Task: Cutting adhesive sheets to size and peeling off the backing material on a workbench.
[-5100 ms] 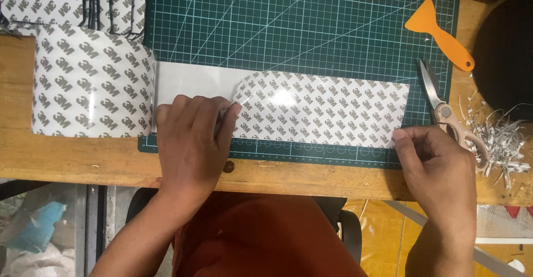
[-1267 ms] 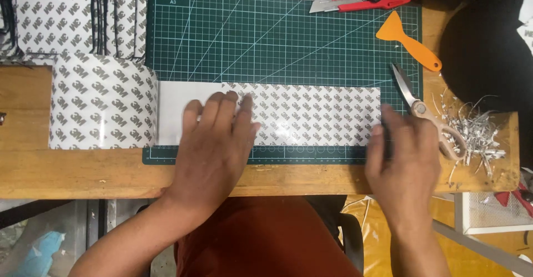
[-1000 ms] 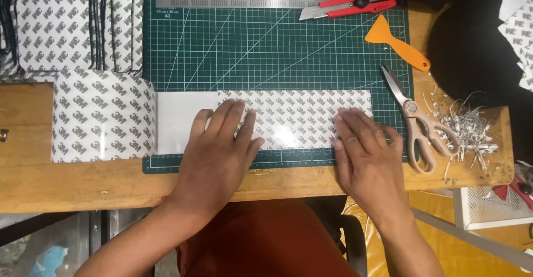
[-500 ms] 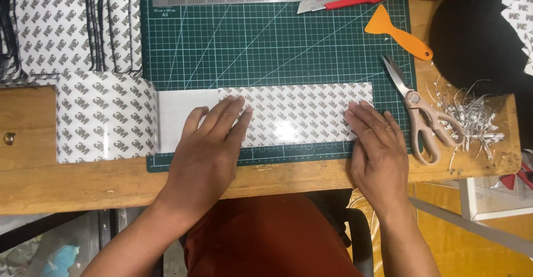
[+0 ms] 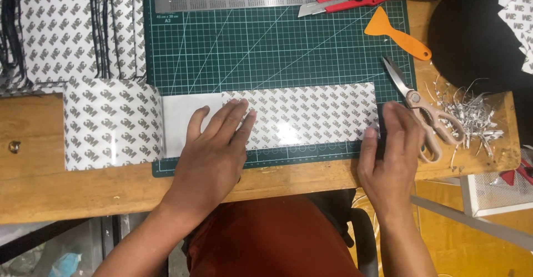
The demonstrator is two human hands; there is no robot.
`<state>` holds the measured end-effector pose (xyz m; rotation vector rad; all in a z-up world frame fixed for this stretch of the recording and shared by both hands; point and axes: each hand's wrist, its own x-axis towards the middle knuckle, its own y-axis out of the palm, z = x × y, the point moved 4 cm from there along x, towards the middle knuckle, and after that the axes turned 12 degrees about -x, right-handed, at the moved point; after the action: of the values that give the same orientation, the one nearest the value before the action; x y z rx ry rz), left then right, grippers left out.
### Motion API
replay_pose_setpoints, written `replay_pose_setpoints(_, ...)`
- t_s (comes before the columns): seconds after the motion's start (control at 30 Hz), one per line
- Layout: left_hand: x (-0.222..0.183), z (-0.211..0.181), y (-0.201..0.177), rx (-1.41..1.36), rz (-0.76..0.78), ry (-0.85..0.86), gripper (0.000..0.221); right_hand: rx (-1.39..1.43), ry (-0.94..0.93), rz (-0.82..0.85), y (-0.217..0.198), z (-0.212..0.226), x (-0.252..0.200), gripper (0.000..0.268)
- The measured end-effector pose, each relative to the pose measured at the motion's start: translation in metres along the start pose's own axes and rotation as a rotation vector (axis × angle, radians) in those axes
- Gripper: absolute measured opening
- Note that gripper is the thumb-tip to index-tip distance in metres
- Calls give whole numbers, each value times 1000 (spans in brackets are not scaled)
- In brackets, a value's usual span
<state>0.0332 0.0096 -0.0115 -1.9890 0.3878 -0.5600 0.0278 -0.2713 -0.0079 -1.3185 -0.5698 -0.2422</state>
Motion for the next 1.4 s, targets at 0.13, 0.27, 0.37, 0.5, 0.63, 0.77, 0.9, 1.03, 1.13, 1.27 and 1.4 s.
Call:
replay_pose_setpoints(0.13, 1, 5, 3, -29, -12, 22, 54, -214, 160, 102, 3, -3, -6, 56)
replay_pose_setpoints(0.27, 0, 8, 6, -53, -18, 22, 59, -78, 215, 138, 3, -2, -2, 56)
replay_pose_setpoints(0.37, -2, 9, 8, -61, -12, 18, 61, 211, 281, 95, -1, 4, 4, 53)
replay_pose_setpoints(0.5, -3, 12, 11, -73, 1, 17, 68, 669, 266, -99, -1, 19, -2, 68)
replay_pose_setpoints(0.63, -2, 12, 13, -88, 20, -11, 68, 637, -63, -136, 7, 44, -2, 85)
replay_pose_setpoints(0.77, -2, 10, 8, -58, 5, 5, 67, 292, -128, 78, 25, 57, -15, 55)
replay_pose_setpoints(0.9, -2, 9, 8, -71, 5, 1, 62, 226, -302, -16, 21, 67, -16, 75)
replay_pose_setpoints(1.03, -2, 8, 8, -61, -5, 0, 62, 205, -314, -21, 20, 66, -17, 71)
replay_pose_setpoints(1.13, -1, 8, 8, -69, 2, -6, 63, 223, -337, -26, 14, 67, -11, 63)
replay_pose_setpoints(1.27, -1, 8, 7, -59, -8, 1, 59, 240, -183, -99, 7, 48, -7, 58)
replay_pose_setpoints(1.4, -4, 9, 8, -59, 2, 1, 58, 258, 92, -198, -2, 9, 0, 50)
